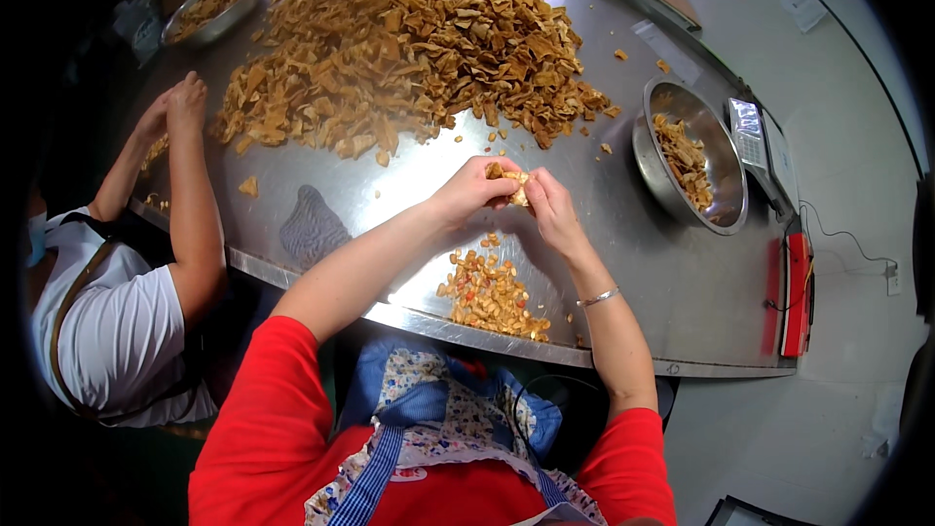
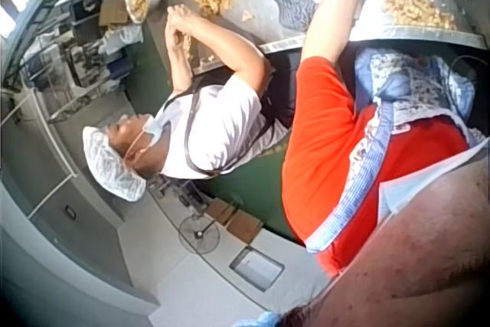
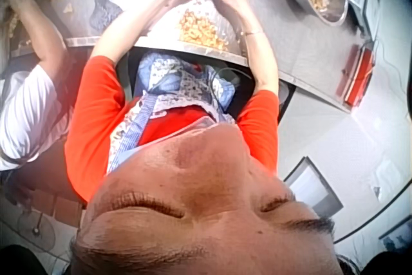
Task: The person sits at a stainless steel table and repeatedly picks up dried food pieces, breaks them into smaller pieces by hand, and places them into a metal bowl. Another person works alongside at the same table performing a similar task.
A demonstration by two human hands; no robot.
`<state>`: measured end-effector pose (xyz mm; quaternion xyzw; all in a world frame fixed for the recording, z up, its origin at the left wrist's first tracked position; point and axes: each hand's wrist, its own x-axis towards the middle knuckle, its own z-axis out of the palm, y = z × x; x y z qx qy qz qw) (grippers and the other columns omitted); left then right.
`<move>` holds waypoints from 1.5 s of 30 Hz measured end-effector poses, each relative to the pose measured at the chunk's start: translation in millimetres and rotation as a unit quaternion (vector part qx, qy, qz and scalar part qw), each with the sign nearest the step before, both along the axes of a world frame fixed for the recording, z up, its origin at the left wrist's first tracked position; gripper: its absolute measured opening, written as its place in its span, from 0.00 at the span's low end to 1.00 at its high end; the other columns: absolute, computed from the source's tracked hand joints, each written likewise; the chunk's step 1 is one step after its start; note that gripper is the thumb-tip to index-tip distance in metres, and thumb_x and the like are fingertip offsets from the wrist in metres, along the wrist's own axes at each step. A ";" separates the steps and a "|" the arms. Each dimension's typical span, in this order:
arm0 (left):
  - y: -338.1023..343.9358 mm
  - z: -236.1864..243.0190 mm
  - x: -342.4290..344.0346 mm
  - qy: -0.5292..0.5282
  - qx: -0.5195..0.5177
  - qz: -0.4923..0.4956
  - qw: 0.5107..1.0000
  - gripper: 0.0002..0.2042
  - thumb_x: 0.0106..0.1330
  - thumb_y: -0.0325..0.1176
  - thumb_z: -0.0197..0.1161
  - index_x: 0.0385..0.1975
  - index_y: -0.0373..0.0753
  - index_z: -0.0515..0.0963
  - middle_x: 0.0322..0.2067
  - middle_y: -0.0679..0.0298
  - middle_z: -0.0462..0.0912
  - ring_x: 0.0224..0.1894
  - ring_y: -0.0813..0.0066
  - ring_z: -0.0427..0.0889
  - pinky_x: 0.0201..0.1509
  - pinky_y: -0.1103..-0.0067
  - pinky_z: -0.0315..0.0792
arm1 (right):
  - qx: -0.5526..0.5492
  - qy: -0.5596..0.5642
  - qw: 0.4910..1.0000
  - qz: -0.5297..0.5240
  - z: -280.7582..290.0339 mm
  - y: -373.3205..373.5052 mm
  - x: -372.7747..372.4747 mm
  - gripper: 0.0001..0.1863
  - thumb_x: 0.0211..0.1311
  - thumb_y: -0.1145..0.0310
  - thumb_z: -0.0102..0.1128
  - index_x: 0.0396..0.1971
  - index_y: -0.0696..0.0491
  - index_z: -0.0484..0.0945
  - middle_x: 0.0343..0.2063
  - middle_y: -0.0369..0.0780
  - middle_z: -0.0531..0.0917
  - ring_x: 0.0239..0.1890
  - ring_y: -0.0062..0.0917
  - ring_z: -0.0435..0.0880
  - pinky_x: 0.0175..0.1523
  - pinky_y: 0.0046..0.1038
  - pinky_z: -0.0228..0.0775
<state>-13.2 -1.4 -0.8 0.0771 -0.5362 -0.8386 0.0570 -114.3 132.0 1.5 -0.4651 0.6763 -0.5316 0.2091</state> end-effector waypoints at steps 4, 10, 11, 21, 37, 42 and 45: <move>1.2 -2.4 -0.3 0.028 0.082 -0.023 0.996 0.06 0.57 0.28 0.55 0.32 0.36 0.72 0.26 0.66 0.74 0.25 0.84 0.69 0.27 0.87 0.65 | -0.038 -0.057 0.997 -0.043 -8.2 -2.3 8.9 0.16 0.65 0.61 0.38 0.23 0.55 0.66 0.14 0.30 0.65 0.18 0.10 0.62 0.21 0.17 0.55; -4.2 -3.6 -1.0 0.052 0.145 -0.070 0.986 0.09 0.56 0.29 0.57 0.35 0.36 0.71 0.28 0.65 0.75 0.25 0.82 0.71 0.30 0.86 0.67 | -0.100 -0.291 0.950 -0.048 -3.8 -6.6 18.9 0.14 0.65 0.62 0.38 0.23 0.54 0.66 0.14 0.31 0.67 0.15 0.11 0.62 0.18 0.15 0.54; -4.2 -1.3 0.2 0.059 0.154 -0.072 0.984 0.09 0.56 0.30 0.57 0.35 0.35 0.71 0.28 0.65 0.75 0.25 0.82 0.71 0.30 0.86 0.68 | -0.115 -0.337 0.933 -0.057 0.9 -6.8 21.2 0.14 0.65 0.62 0.38 0.23 0.54 0.66 0.14 0.31 0.67 0.15 0.11 0.62 0.18 0.15 0.54; -13.3 -6.6 -4.4 -0.063 0.105 0.139 0.983 0.10 0.54 0.25 0.57 0.36 0.35 0.70 0.25 0.65 0.75 0.22 0.81 0.69 0.27 0.85 0.64 | 0.198 -0.055 0.973 0.107 11.3 10.7 -7.9 0.10 0.50 0.67 0.57 0.22 0.60 0.77 0.14 0.33 0.75 0.17 0.17 0.71 0.24 0.19 0.63; 5.7 -4.1 -0.3 -0.130 -0.262 0.047 0.955 0.07 0.53 0.31 0.59 0.29 0.37 0.77 0.18 0.70 0.74 0.17 0.87 0.66 0.20 0.88 0.61 | 0.014 0.294 0.947 -0.131 15.1 1.8 4.5 0.08 0.52 0.70 0.54 0.19 0.58 0.71 0.20 0.45 0.75 0.23 0.38 0.75 0.29 0.32 0.66; -10.1 -3.3 -2.2 -0.149 -0.033 0.110 0.982 0.07 0.58 0.31 0.57 0.31 0.35 0.74 0.20 0.68 0.75 0.16 0.86 0.67 0.19 0.88 0.61 | 0.086 0.197 0.972 -0.098 17.3 9.1 -14.0 0.08 0.50 0.71 0.54 0.29 0.57 0.78 0.25 0.44 0.79 0.27 0.32 0.78 0.33 0.28 0.68; -9.5 -10.6 -3.9 -0.131 0.054 0.163 0.976 0.07 0.57 0.30 0.58 0.33 0.35 0.72 0.21 0.66 0.75 0.14 0.85 0.68 0.16 0.88 0.62 | 0.192 0.127 0.973 -0.009 9.8 10.0 -7.0 0.12 0.48 0.65 0.57 0.30 0.57 0.78 0.26 0.44 0.79 0.27 0.30 0.78 0.34 0.28 0.68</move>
